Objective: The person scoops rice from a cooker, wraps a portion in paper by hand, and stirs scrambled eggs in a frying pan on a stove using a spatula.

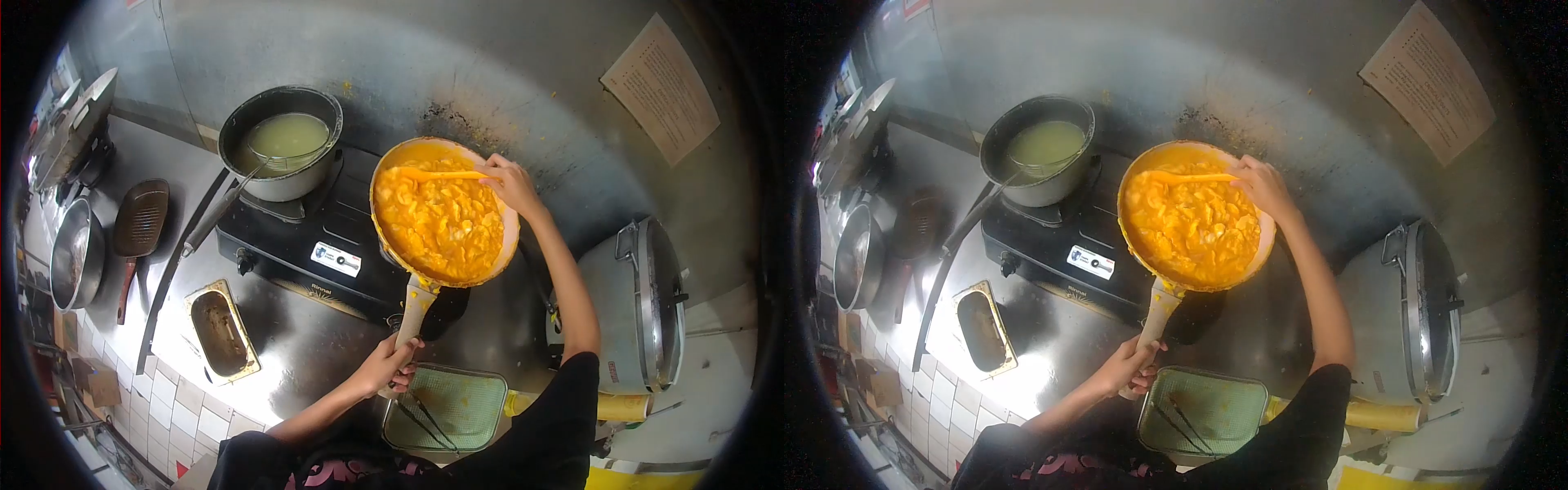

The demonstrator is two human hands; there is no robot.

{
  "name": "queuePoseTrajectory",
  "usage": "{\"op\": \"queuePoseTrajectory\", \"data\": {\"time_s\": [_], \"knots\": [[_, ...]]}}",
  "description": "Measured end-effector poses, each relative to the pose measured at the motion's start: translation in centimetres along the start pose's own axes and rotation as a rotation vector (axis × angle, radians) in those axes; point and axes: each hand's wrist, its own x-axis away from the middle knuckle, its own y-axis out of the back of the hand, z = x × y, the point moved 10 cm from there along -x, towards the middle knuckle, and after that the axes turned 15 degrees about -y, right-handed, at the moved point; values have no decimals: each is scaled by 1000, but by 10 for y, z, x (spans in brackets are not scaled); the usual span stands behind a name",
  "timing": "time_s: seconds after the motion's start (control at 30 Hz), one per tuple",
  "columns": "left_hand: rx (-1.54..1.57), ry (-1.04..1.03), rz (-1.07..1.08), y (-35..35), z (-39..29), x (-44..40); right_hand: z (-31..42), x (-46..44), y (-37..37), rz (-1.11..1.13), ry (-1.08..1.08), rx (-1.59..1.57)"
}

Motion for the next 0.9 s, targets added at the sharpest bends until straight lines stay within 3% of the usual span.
{"op": "queuePoseTrajectory", "data": {"time_s": [0.2,0.5,0.9], "knots": [[30,-1,-1,0,2,0,29,20,54,-16,183,105],[18,12,7,0,3,0,13,57,71,-106,-315,584],[11,14,13,1,1,-1,14,49,12,-189,-361,680]]}}
